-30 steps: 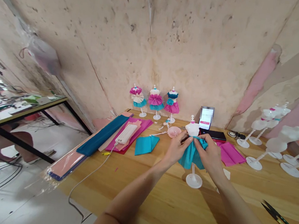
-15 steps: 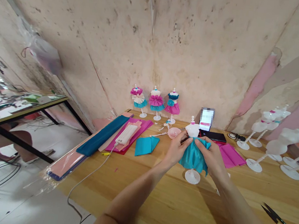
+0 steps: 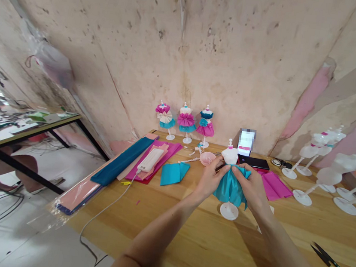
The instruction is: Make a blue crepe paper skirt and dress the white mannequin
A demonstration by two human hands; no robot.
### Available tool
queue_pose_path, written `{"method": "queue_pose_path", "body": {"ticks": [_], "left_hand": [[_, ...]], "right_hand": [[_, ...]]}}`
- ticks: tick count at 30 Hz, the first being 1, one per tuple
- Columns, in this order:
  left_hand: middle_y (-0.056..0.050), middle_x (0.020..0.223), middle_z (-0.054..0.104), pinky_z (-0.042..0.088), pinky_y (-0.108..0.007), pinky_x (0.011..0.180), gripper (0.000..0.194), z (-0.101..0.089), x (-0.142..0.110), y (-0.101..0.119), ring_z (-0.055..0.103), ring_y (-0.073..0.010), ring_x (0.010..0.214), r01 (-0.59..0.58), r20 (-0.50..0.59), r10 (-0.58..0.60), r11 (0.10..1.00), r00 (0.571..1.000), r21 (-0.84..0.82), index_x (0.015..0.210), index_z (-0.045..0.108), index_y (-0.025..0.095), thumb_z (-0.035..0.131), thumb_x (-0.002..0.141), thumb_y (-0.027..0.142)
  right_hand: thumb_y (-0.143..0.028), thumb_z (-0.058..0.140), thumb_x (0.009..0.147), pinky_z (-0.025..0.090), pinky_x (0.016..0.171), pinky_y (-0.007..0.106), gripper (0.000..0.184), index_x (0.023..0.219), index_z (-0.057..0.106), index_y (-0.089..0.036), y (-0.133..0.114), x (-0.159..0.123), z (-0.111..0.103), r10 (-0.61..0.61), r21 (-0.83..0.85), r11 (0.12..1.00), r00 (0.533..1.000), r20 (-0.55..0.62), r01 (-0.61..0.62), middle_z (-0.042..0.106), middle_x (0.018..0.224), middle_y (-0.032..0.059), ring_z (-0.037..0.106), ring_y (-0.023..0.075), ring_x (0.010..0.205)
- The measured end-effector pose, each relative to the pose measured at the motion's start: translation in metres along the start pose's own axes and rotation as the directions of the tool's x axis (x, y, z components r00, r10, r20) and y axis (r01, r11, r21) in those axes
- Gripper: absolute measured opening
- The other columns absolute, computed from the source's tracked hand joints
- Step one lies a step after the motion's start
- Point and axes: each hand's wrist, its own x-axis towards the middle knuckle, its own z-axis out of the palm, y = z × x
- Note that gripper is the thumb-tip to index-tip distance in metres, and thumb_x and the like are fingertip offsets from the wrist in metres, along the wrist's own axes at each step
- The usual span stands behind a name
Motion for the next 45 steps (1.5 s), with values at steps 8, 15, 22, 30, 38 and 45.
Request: {"method": "queue_pose_path", "body": {"ticks": [8,15,22,30,38,45], "left_hand": [[-0.009,0.113,0.065,0.046,-0.034,0.096,0.035,0.001,-0.001,0.000,0.061,-0.0207,0.107,-0.006,-0.015,0.007,0.999,1.000,0.048,0.120,0.057,0.018,0.055,0.091,0.037],[-0.008,0.118,0.064,0.045,-0.034,0.097,0.035,0.006,-0.006,0.007,0.060,-0.0217,0.109,-0.005,-0.046,0.012,0.989,0.999,0.150,0.124,0.054,0.022,0.053,0.092,0.037],[-0.007,0.105,0.065,0.047,-0.029,0.086,0.031,0.000,-0.001,0.010,0.061,-0.0189,0.097,0.005,-0.017,-0.004,0.997,1.000,0.078,0.110,0.057,0.017,0.057,0.089,0.041],[-0.005,0.093,0.063,0.046,-0.027,0.082,0.030,-0.004,0.003,0.012,0.058,-0.0161,0.088,-0.031,-0.003,0.031,0.996,1.000,0.081,0.104,0.059,0.016,0.052,0.092,0.042],[-0.007,0.101,0.065,0.047,-0.026,0.083,0.025,-0.007,0.002,0.008,0.061,-0.0147,0.088,-0.038,-0.068,0.050,0.984,0.996,0.173,0.107,0.058,0.016,0.055,0.091,0.035],[-0.008,0.109,0.066,0.046,-0.028,0.089,0.027,-0.008,0.001,0.012,0.062,-0.0177,0.099,-0.033,-0.125,0.075,0.951,0.989,0.307,0.114,0.058,0.019,0.052,0.093,0.035]], "right_hand": [[-0.061,0.057,0.082,0.042,0.057,0.027,0.041,0.084,0.061,-0.021,0.000,0.000,-0.001,-0.020,-0.058,0.998,1.000,-0.007,0.019,0.064,0.073,0.0018,0.057,0.0177,0.067],[-0.058,0.055,0.085,0.038,0.055,0.027,0.036,0.080,0.056,-0.022,0.000,-0.001,0.000,-0.058,-0.155,0.986,0.998,-0.037,0.052,0.058,0.065,-0.0003,0.054,0.0170,0.063],[-0.057,0.055,0.085,0.037,0.056,0.027,0.036,0.078,0.053,-0.022,-0.009,-0.004,-0.001,-0.061,-0.129,0.990,0.998,-0.007,0.059,0.058,0.069,0.0002,0.052,0.0169,0.065],[-0.061,0.053,0.085,0.040,0.056,0.026,0.041,0.081,0.058,-0.021,-0.011,-0.005,-0.002,-0.004,-0.063,0.998,0.999,0.033,0.006,0.060,0.070,0.0004,0.052,0.0158,0.065],[-0.059,0.068,0.073,0.046,0.059,0.028,0.044,0.093,0.067,-0.020,-0.011,-0.002,-0.009,0.097,-0.125,0.990,0.968,0.230,-0.069,0.071,0.083,0.0038,0.063,0.0211,0.074],[-0.045,0.066,0.076,0.046,0.056,0.029,0.026,0.083,0.068,-0.020,-0.007,0.001,-0.010,0.141,-0.184,0.980,0.909,0.391,-0.073,0.071,0.078,0.0025,0.063,0.0197,0.067]]}}
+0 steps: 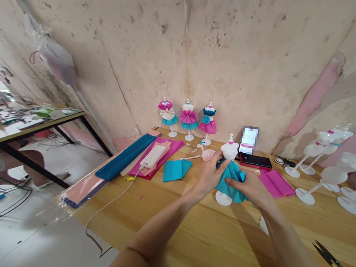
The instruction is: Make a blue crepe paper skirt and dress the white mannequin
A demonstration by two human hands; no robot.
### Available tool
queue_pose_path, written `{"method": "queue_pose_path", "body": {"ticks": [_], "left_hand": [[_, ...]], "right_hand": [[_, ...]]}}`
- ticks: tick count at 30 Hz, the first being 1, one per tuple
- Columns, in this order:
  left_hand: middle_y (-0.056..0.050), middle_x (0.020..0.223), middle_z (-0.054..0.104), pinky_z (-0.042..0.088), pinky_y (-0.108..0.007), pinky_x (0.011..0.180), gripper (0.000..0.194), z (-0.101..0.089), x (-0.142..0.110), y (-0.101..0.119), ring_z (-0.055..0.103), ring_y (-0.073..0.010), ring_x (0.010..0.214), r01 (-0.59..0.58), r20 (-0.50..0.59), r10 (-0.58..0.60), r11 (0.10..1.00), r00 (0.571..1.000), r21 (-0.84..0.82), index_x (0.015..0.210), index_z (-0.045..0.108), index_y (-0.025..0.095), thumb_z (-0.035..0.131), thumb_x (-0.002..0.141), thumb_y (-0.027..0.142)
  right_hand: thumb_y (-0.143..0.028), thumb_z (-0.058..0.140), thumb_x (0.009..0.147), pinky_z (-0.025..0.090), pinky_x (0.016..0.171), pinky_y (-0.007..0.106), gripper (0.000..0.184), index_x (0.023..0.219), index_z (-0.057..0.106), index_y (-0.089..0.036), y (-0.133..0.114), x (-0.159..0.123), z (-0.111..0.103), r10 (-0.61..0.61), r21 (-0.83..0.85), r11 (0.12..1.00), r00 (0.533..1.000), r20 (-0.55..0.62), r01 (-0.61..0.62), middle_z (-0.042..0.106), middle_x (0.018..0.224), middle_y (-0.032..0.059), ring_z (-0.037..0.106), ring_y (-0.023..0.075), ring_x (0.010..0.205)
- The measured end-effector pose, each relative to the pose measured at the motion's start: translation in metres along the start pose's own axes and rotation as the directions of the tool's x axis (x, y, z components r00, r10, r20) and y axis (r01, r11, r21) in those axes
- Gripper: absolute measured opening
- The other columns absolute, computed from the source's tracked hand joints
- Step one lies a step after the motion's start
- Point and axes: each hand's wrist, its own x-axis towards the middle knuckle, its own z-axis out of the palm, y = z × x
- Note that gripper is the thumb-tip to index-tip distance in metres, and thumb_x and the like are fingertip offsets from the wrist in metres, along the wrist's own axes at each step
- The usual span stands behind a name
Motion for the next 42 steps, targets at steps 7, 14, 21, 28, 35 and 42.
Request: {"method": "queue_pose_path", "body": {"ticks": [7,14,21,28,35,42], "left_hand": [[-0.007,0.105,0.066,0.047,-0.027,0.087,0.030,-0.014,0.010,0.000,0.062,-0.0165,0.097,-0.006,-0.138,-0.003,0.998,0.990,-0.063,0.114,0.055,0.019,0.051,0.093,0.039],[-0.008,0.109,0.065,0.047,-0.029,0.089,0.027,-0.008,0.004,0.002,0.061,-0.0185,0.100,0.010,-0.010,-0.011,0.997,1.000,-0.070,0.111,0.057,0.019,0.052,0.092,0.038],[-0.007,0.100,0.065,0.046,-0.029,0.088,0.027,0.002,0.000,0.003,0.061,-0.0178,0.094,0.003,0.086,0.010,0.988,0.996,-0.153,0.106,0.060,0.016,0.057,0.089,0.038],[-0.007,0.104,0.063,0.045,-0.029,0.090,0.028,0.003,0.002,0.000,0.060,-0.0170,0.095,0.069,0.152,-0.025,0.955,0.988,-0.290,0.102,0.061,0.016,0.055,0.090,0.040],[-0.009,0.111,0.063,0.045,-0.030,0.093,0.033,0.005,0.001,-0.001,0.061,-0.0181,0.101,0.057,0.138,-0.012,0.945,0.990,-0.323,0.113,0.057,0.017,0.055,0.090,0.041],[-0.009,0.108,0.063,0.046,-0.029,0.090,0.032,0.006,0.000,-0.001,0.060,-0.0177,0.100,0.059,0.132,-0.022,0.958,0.991,-0.280,0.108,0.058,0.016,0.056,0.089,0.043]], "right_hand": [[-0.046,0.067,0.076,0.048,0.059,0.033,0.026,0.086,0.070,-0.022,0.003,0.003,0.002,-0.047,-0.061,0.997,0.996,0.072,0.051,0.071,0.082,0.0040,0.064,0.0237,0.072],[-0.054,0.069,0.074,0.051,0.066,0.033,0.050,0.115,0.058,-0.026,-0.011,-0.003,-0.001,-0.056,0.128,0.987,0.962,-0.267,0.093,0.069,0.102,0.0051,0.064,0.0232,0.084],[-0.055,0.062,0.079,0.042,0.061,0.028,0.035,0.090,0.063,-0.022,-0.009,-0.005,-0.005,-0.110,-0.018,0.994,0.920,-0.376,0.112,0.066,0.082,0.0015,0.056,0.0180,0.072],[-0.053,0.060,0.082,0.041,0.061,0.028,0.034,0.090,0.062,-0.020,-0.015,-0.008,-0.005,-0.104,0.007,0.994,0.933,-0.344,0.113,0.064,0.080,0.0013,0.055,0.0174,0.072],[-0.053,0.056,0.085,0.045,0.065,0.030,0.036,0.098,0.065,-0.021,-0.011,-0.008,0.000,-0.132,0.010,0.990,0.935,-0.328,0.143,0.067,0.087,0.0033,0.059,0.0198,0.078],[-0.053,0.056,0.084,0.043,0.059,0.029,0.035,0.091,0.065,-0.020,-0.008,-0.006,-0.001,-0.136,-0.037,0.991,0.929,-0.344,0.132,0.065,0.078,0.0035,0.058,0.0201,0.072]]}}
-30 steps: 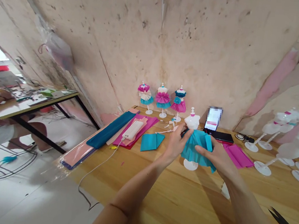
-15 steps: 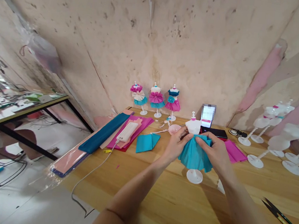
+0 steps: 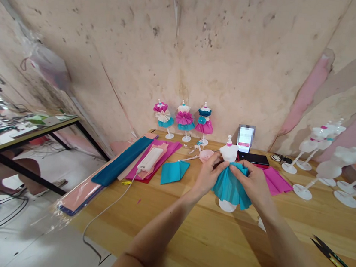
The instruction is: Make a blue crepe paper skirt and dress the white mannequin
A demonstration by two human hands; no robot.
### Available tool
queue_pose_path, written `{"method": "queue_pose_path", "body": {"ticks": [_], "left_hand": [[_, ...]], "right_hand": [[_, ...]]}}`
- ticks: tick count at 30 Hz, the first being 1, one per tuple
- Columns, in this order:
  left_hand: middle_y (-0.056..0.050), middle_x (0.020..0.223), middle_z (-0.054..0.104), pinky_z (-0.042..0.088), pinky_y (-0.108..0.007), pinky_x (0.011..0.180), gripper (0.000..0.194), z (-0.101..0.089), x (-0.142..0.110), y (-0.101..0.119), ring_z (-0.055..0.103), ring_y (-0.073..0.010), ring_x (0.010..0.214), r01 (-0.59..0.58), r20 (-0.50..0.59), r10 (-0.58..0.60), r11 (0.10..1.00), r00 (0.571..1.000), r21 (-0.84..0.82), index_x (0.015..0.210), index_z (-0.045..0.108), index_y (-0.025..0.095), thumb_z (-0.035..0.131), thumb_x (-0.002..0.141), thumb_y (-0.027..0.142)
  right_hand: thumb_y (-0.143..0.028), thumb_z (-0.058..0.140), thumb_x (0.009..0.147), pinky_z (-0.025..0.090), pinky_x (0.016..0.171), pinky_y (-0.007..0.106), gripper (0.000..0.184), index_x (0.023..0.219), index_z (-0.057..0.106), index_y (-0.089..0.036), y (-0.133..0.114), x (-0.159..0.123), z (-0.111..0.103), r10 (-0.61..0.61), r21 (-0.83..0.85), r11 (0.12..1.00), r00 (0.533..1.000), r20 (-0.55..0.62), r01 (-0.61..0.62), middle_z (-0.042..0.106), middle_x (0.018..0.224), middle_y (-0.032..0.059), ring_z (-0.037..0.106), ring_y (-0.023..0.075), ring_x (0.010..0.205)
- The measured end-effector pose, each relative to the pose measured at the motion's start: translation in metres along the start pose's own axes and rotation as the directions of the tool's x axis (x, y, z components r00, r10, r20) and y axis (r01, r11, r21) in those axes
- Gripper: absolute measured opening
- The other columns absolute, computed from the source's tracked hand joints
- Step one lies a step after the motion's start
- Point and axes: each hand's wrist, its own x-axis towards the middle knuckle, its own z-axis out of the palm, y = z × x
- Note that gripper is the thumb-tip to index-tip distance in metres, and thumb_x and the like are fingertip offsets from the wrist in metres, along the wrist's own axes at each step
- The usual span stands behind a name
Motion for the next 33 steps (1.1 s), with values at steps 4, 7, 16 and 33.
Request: {"method": "queue_pose_path", "body": {"ticks": [4,7,16,33], "left_hand": [[-0.009,0.108,0.063,0.047,-0.029,0.090,0.031,0.000,-0.001,-0.001,0.061,-0.0173,0.099,-0.003,0.001,0.003,1.000,1.000,0.007,0.108,0.058,0.017,0.056,0.090,0.042],[-0.008,0.106,0.064,0.047,-0.029,0.090,0.032,0.000,-0.001,0.000,0.061,-0.0173,0.097,-0.007,0.002,0.007,0.999,1.000,0.042,0.107,0.059,0.016,0.056,0.089,0.043],[-0.006,0.091,0.064,0.048,-0.030,0.088,0.036,0.001,-0.004,0.005,0.061,-0.0187,0.094,-0.027,0.039,0.021,0.990,0.999,0.136,0.114,0.059,0.017,0.058,0.088,0.042],[-0.003,0.084,0.061,0.047,-0.028,0.085,0.026,-0.003,0.002,0.004,0.057,-0.0141,0.080,-0.035,0.048,0.030,0.993,0.998,0.110,0.092,0.059,0.016,0.053,0.091,0.041]], "right_hand": [[-0.053,0.056,0.084,0.041,0.060,0.029,0.033,0.085,0.062,-0.021,0.002,0.001,0.001,-0.010,-0.064,0.998,1.000,-0.025,0.008,0.064,0.076,0.0021,0.056,0.0189,0.070],[-0.051,0.055,0.085,0.039,0.060,0.028,0.031,0.082,0.060,-0.021,0.002,0.001,0.002,-0.028,-0.131,0.991,0.999,-0.045,0.022,0.063,0.074,0.0014,0.055,0.0181,0.069],[-0.050,0.055,0.084,0.034,0.058,0.027,0.029,0.080,0.060,-0.021,0.000,0.000,0.001,-0.043,-0.232,0.972,0.996,-0.074,0.024,0.061,0.070,-0.0003,0.051,0.0160,0.063],[-0.050,0.052,0.088,0.038,0.064,0.029,0.030,0.095,0.061,-0.022,-0.004,-0.003,0.003,-0.046,-0.188,0.982,0.992,-0.119,0.023,0.067,0.084,0.0018,0.058,0.0187,0.073]]}}
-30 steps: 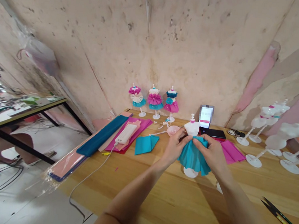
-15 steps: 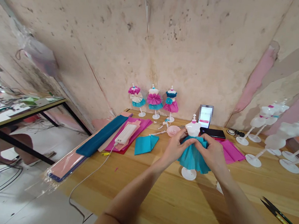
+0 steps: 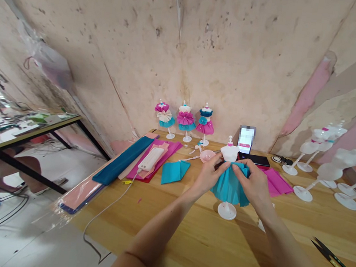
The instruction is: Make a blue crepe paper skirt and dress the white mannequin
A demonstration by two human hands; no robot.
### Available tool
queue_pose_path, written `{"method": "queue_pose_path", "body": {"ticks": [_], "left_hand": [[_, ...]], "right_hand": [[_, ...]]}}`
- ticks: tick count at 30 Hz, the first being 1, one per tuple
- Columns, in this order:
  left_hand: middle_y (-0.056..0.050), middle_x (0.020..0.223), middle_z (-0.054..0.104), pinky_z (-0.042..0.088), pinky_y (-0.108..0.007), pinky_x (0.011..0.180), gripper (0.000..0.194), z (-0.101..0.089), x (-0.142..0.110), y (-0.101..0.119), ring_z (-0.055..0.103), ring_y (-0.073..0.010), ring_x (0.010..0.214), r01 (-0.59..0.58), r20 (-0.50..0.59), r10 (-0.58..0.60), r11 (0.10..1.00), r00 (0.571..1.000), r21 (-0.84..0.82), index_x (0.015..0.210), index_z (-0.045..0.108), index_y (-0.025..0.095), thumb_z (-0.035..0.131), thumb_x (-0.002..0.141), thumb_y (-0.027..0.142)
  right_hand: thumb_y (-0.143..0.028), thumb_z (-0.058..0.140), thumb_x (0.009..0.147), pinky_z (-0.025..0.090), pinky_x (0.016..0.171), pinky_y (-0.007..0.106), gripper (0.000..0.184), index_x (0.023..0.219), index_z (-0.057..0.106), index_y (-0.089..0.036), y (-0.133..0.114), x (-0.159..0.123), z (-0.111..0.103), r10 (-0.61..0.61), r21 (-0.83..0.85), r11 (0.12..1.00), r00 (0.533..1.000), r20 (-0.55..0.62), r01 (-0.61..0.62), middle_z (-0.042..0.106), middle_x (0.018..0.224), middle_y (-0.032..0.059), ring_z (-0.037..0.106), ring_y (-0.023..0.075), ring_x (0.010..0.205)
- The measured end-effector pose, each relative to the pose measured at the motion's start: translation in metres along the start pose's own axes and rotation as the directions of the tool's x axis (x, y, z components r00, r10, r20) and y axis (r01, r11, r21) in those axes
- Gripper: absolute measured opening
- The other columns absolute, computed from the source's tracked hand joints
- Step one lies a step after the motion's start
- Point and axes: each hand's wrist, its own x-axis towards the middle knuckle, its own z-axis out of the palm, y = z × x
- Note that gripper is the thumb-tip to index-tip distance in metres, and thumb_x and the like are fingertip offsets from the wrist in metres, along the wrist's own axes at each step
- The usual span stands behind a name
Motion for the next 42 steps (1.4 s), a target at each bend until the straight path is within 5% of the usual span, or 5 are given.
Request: {"method": "queue_pose_path", "body": {"ticks": [15,36,42], "left_hand": [[-0.005,0.089,0.064,0.047,-0.029,0.086,0.028,0.0025,-0.0020,-0.0003,0.059,-0.0169,0.091,0.004,-0.013,-0.003,0.999,1.000,0.048,0.099,0.060,0.016,0.049,0.093,0.040],[-0.003,0.086,0.060,0.045,-0.025,0.081,0.024,0.0083,-0.0054,0.0078,0.058,-0.0149,0.087,0.005,-0.038,-0.004,0.999,0.999,0.037,0.095,0.058,0.015,0.051,0.093,0.038],[-0.005,0.092,0.063,0.046,-0.026,0.080,0.032,0.0087,-0.0065,0.0037,0.059,-0.0158,0.086,0.053,-0.033,-0.054,0.998,0.998,-0.033,0.108,0.058,0.016,0.056,0.089,0.043]], "right_hand": [[-0.052,0.052,0.087,0.042,0.065,0.030,0.032,0.095,0.061,-0.022,0.0024,0.0007,0.0022,-0.018,0.108,0.994,0.999,0.040,0.013,0.067,0.086,0.0025,0.058,0.0196,0.074],[-0.047,0.055,0.085,0.036,0.060,0.028,0.025,0.085,0.049,-0.023,-0.0020,-0.0023,0.0052,0.047,0.092,0.995,0.998,-0.047,-0.043,0.058,0.077,-0.0006,0.052,0.0167,0.067],[-0.048,0.054,0.086,0.036,0.059,0.028,0.026,0.085,0.049,-0.023,-0.0017,-0.0022,0.0055,0.045,0.094,0.995,0.998,-0.040,-0.041,0.057,0.075,-0.0009,0.051,0.0165,0.066]]}}
